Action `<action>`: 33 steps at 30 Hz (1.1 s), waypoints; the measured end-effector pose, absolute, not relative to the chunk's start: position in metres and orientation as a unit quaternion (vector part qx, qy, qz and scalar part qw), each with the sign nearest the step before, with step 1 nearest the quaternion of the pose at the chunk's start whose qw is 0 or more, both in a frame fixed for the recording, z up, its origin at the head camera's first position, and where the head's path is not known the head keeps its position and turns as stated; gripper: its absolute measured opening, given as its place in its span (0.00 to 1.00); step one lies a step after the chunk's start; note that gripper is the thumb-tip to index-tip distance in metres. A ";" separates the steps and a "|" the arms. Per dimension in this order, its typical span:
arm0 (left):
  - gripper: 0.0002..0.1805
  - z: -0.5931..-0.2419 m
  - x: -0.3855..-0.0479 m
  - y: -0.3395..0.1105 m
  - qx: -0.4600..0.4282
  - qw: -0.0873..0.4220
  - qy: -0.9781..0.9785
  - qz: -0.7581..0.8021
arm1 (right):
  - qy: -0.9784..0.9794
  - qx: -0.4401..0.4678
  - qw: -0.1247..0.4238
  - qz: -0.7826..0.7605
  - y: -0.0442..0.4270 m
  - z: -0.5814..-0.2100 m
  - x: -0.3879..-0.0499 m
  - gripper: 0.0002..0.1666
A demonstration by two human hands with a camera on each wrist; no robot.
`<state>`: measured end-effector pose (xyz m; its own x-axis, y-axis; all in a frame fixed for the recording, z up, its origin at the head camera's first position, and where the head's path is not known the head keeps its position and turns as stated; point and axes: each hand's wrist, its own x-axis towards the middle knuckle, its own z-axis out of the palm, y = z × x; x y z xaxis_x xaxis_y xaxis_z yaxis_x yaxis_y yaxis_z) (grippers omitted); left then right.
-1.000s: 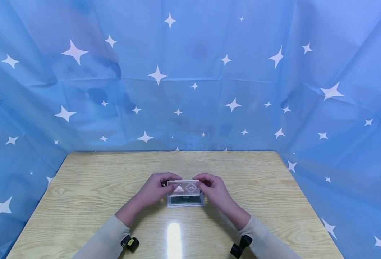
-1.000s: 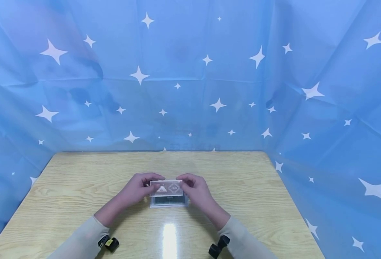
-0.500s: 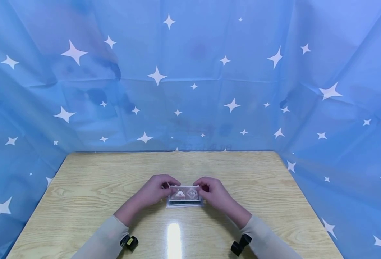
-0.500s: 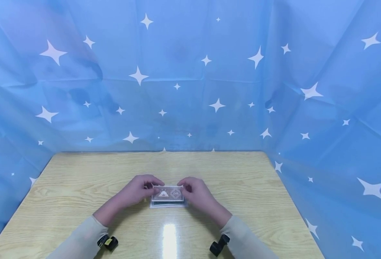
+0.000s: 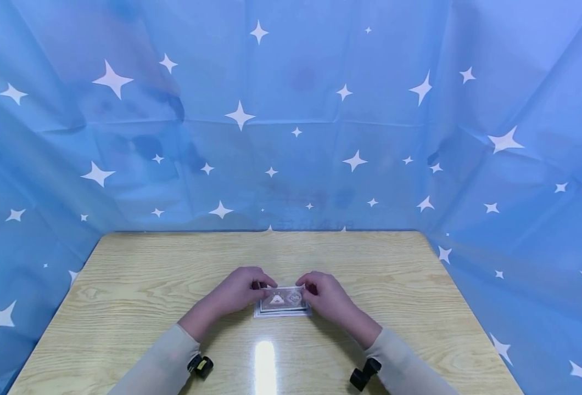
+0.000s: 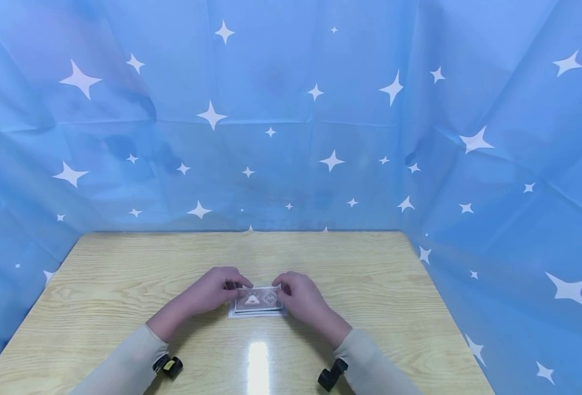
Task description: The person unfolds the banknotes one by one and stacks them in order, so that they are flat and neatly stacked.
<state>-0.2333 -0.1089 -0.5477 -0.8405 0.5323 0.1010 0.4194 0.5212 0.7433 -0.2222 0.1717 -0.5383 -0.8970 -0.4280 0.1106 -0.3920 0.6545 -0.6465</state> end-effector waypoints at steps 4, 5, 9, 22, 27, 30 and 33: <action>0.11 -0.544 -0.233 -0.107 0.280 0.064 0.881 0.376 | 0.917 -0.213 0.035 -0.336 0.171 -0.540 -0.221 0.11; 0.11 -0.544 -0.233 -0.106 0.281 0.064 0.883 0.371 | 0.918 -0.211 0.036 -0.334 0.171 -0.540 -0.221 0.11; 0.11 -0.544 -0.234 -0.105 0.285 0.062 0.891 0.348 | 0.925 -0.205 0.038 -0.316 0.170 -0.541 -0.220 0.10; 0.10 -0.551 -0.235 -0.106 0.292 0.058 0.905 0.305 | 0.943 -0.214 0.010 -0.256 0.168 -0.546 -0.218 0.07; 0.10 -0.552 -0.235 -0.107 0.285 0.069 0.905 0.308 | 0.943 -0.211 -0.001 -0.256 0.168 -0.548 -0.217 0.08; 0.10 -0.551 -0.234 -0.107 0.281 0.073 0.906 0.308 | 0.942 -0.213 -0.007 -0.258 0.169 -0.548 -0.217 0.08; 0.09 -0.549 -0.234 -0.107 0.280 0.074 0.905 0.312 | 0.940 -0.213 -0.011 -0.266 0.170 -0.548 -0.217 0.07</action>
